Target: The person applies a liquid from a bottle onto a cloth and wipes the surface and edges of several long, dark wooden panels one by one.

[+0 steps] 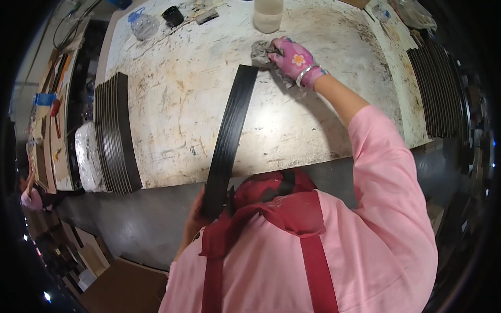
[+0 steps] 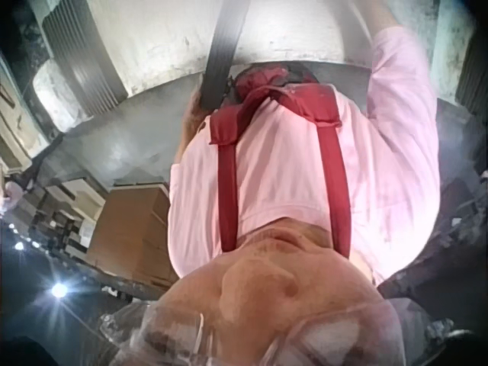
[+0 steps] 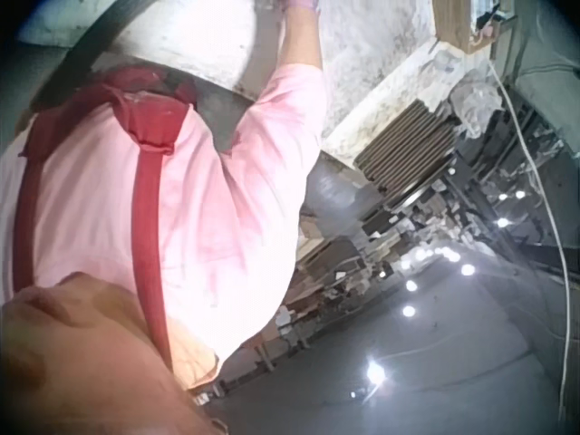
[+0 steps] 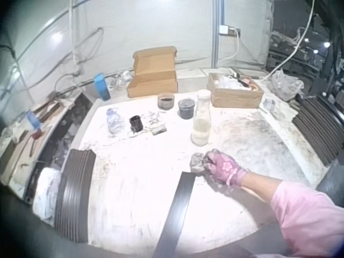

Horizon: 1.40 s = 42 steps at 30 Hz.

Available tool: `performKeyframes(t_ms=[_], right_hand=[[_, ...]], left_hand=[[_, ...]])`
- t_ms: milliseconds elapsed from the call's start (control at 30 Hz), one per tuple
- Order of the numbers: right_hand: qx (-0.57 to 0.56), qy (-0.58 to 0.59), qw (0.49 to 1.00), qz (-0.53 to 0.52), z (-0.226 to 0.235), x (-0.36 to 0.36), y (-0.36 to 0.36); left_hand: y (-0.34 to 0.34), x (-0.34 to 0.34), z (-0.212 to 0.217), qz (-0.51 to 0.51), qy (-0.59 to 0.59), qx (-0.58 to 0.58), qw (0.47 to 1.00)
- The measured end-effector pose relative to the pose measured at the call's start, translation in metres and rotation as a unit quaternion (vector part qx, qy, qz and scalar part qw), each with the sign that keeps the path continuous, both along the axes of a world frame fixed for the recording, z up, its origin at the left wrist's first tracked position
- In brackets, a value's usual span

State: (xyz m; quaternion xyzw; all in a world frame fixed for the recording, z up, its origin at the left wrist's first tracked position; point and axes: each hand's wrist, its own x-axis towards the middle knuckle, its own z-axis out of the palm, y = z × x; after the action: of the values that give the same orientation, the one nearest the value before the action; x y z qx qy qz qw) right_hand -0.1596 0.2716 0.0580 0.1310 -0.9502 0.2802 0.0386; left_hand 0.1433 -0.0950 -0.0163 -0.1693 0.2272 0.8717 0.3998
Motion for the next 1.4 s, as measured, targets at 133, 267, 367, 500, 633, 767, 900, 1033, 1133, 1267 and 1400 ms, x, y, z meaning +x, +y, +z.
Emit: performKeyframes(t_ms=[133, 267, 367, 500, 633, 767, 900, 1033, 1133, 1267, 1400], right_hand=[[-0.037, -0.051, 0.994, 0.092, 0.014, 0.052, -0.069], [0.138, -0.064, 0.922, 0.355, 0.002, 0.164, -0.146], [0.205, -0.148, 0.912, 0.322, -0.023, 0.146, -0.142], [0.056, 0.026, 0.993, 0.104, -0.014, 0.035, -0.061], [0.068, -0.008, 0.972, 0.223, 0.004, 0.101, -0.099], [0.117, -0.045, 0.850, 0.511, 0.010, 0.224, -0.146], [-0.001, 0.022, 0.808, 0.588, 0.000, 0.198, -0.130], [0.006, 0.069, 0.930, 0.361, -0.017, 0.117, -0.103], [0.015, -0.004, 0.953, 0.301, -0.006, 0.096, -0.086], [0.036, -0.009, 0.957, 0.288, -0.010, 0.094, -0.085], [0.037, -0.030, 0.955, 0.292, -0.006, 0.095, -0.089]], left_hand=[[0.002, -0.009, 0.008, -0.012, 0.002, -0.054, 0.998], [0.027, -0.002, 0.017, 0.054, -0.047, -0.101, 0.992], [0.045, 0.002, 0.019, 0.086, 0.018, -0.107, 0.990], [0.057, 0.000, 0.023, 0.096, -0.029, -0.080, 0.992], [0.053, 0.011, -0.008, 0.104, 0.016, -0.115, 0.988], [0.064, -0.001, 0.017, 0.140, -0.130, -0.077, 0.979], [0.055, 0.008, -0.017, 0.183, 0.029, 0.135, 0.973], [0.053, 0.008, -0.013, 0.151, 0.033, 0.000, 0.988], [0.047, 0.030, 0.000, 0.210, 0.011, -0.027, 0.977], [0.051, 0.067, 0.008, 0.179, 0.087, -0.066, 0.978], [0.055, 0.076, 0.019, 0.198, 0.103, -0.129, 0.966]])
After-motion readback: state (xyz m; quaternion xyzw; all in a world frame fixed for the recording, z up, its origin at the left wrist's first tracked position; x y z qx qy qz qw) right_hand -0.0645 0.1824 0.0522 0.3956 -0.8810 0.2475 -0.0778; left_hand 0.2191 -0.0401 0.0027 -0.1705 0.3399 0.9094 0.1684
